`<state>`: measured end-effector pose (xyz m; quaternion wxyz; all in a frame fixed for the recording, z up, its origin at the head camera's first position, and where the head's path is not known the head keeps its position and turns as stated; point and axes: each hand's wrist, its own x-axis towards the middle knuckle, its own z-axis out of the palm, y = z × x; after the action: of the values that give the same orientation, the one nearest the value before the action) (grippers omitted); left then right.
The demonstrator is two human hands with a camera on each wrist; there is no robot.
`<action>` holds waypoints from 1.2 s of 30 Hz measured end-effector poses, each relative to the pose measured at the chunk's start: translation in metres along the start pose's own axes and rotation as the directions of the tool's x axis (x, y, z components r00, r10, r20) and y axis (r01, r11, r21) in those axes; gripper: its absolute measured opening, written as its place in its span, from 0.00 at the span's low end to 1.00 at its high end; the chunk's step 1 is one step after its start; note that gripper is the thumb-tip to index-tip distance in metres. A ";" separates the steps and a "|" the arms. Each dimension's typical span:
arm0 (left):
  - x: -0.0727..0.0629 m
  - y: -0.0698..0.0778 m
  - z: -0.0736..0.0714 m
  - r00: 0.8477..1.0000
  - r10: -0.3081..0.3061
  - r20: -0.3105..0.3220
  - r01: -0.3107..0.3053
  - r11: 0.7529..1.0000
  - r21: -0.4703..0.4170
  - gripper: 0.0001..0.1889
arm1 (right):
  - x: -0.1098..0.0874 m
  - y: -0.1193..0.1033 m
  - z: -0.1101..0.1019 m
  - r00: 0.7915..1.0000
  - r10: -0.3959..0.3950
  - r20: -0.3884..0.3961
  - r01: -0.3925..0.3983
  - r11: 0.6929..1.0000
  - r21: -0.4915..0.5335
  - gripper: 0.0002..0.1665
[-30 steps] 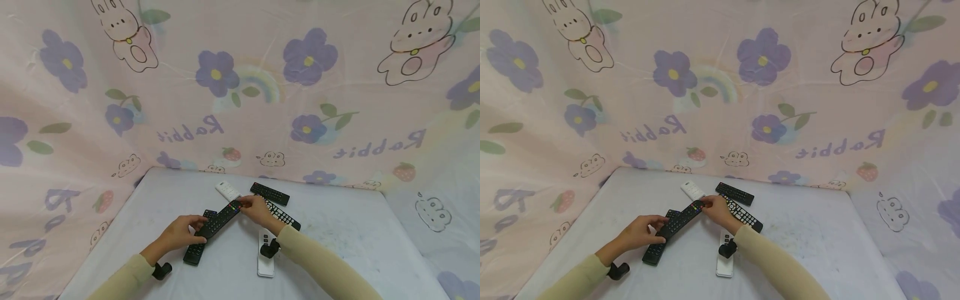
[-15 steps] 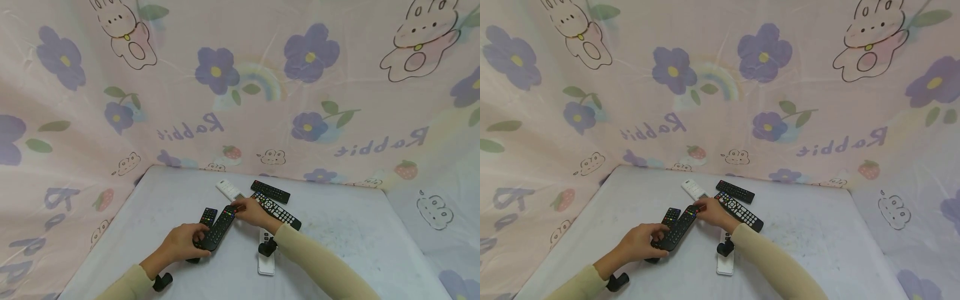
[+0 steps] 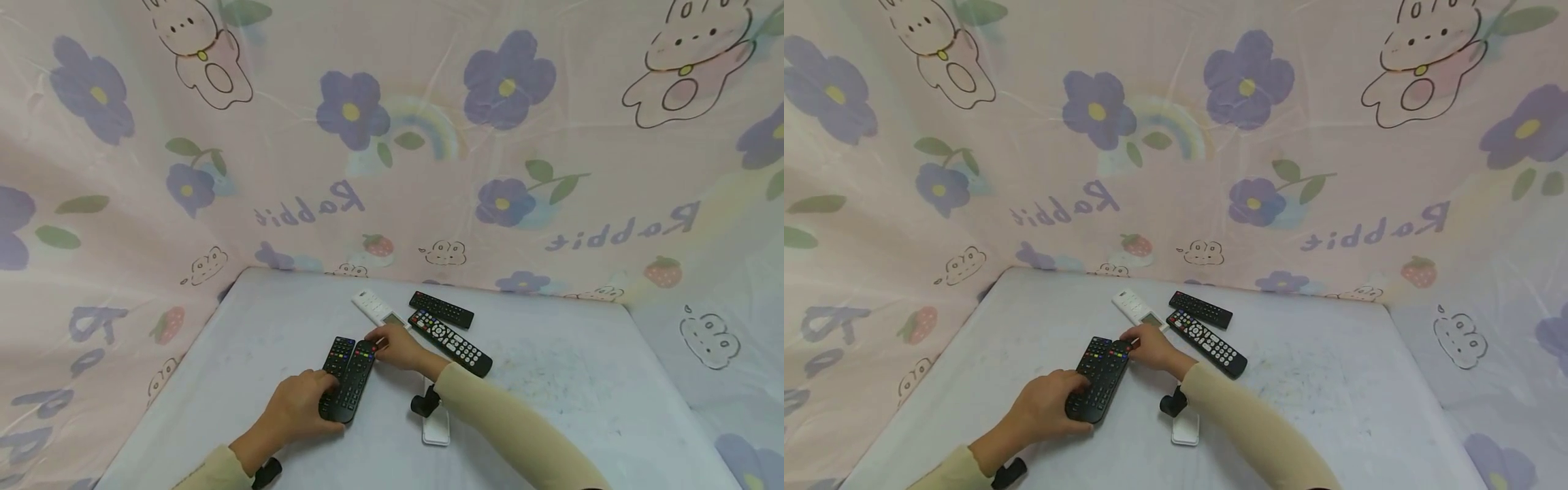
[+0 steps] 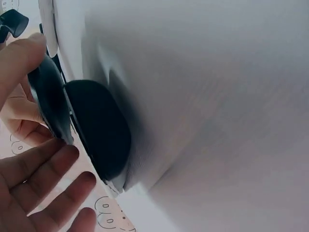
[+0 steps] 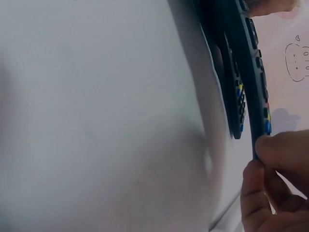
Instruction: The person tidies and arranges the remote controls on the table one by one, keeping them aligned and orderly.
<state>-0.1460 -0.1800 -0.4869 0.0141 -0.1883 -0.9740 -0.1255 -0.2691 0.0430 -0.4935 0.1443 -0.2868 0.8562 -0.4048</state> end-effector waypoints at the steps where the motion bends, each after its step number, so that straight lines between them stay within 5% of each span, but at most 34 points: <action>1: 0.000 0.001 0.000 1.000 -0.005 0.006 0.005 1.000 0.004 0.37 | 0.001 0.001 0.001 1.000 0.002 0.004 -0.002 1.000 -0.012 0.21; 7: 0.000 0.002 0.004 1.000 -0.024 0.012 0.024 0.999 0.032 0.38 | 0.006 0.004 0.007 0.999 0.022 0.023 -0.021 0.999 -0.050 0.21; 14: 0.001 -0.002 0.011 0.999 0.029 -0.016 -0.028 0.996 0.090 0.36 | 0.009 0.004 0.010 0.998 0.049 0.032 -0.046 0.995 -0.083 0.20; 36: 0.002 0.000 0.017 0.998 0.016 -0.066 -0.010 0.995 0.102 0.38 | 0.009 0.001 0.014 0.999 0.034 0.012 -0.032 0.992 -0.122 0.19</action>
<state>-0.1473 -0.1755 -0.5033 0.0570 -0.1894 -0.9768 -0.0817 -0.2694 0.0294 -0.5030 0.1392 -0.2836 0.8829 -0.3475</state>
